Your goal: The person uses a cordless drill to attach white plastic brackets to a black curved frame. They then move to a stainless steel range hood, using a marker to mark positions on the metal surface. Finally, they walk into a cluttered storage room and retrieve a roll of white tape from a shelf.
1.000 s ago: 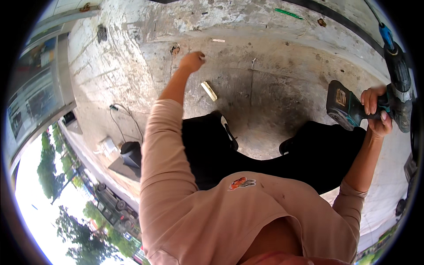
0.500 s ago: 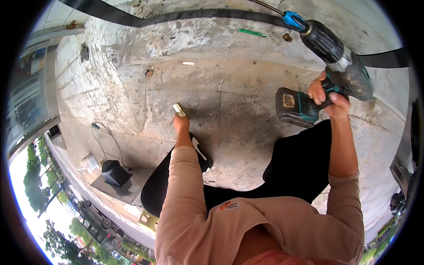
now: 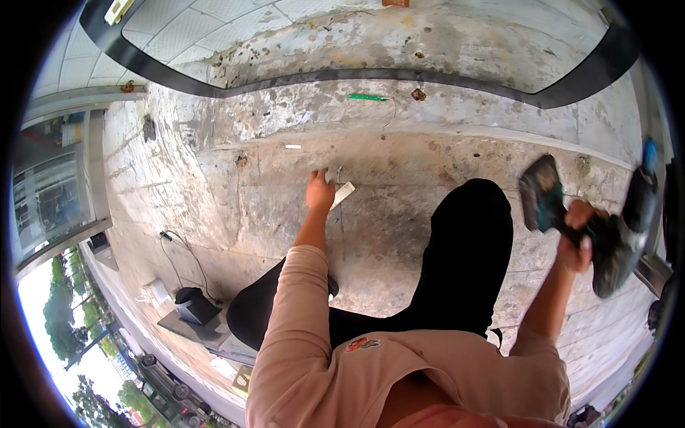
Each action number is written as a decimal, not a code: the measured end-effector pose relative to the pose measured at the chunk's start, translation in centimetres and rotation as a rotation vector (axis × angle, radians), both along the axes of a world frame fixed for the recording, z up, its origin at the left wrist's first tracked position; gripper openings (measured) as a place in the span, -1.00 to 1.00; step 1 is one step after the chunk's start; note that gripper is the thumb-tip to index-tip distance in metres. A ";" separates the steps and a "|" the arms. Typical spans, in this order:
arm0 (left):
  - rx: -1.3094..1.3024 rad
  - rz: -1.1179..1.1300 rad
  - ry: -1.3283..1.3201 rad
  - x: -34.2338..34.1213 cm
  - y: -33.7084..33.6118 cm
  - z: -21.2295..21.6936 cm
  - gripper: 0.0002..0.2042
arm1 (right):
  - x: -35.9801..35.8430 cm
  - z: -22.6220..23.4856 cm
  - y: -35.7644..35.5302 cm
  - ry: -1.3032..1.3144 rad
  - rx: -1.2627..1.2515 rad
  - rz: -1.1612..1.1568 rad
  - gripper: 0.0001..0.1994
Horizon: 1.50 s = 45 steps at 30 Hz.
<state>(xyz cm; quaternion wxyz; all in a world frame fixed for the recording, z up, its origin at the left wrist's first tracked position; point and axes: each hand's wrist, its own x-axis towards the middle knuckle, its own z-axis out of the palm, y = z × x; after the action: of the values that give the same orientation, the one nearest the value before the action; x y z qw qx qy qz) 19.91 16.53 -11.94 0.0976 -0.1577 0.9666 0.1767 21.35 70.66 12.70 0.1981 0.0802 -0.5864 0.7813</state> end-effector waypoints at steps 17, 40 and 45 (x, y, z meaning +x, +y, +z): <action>-0.175 -0.075 0.001 -18.5 18.6 11.3 -0.77 | 11.6 -2.5 10.0 -0.117 -0.228 -0.285 -0.33; -0.228 -1.051 0.938 -31.8 42.3 53.0 -0.73 | 7.8 4.0 1.2 -0.080 -0.415 -0.203 -0.42; -0.188 -1.074 0.957 -32.8 42.5 52.5 -0.76 | 8.3 4.0 2.5 -0.091 -0.440 -0.249 -0.45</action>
<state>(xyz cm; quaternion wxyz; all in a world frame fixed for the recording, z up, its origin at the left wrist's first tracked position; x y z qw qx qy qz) -12.85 58.98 40.60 -0.2766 0.4256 0.8588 0.0703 29.65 73.17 16.69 0.2789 -0.0729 -0.4158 0.8626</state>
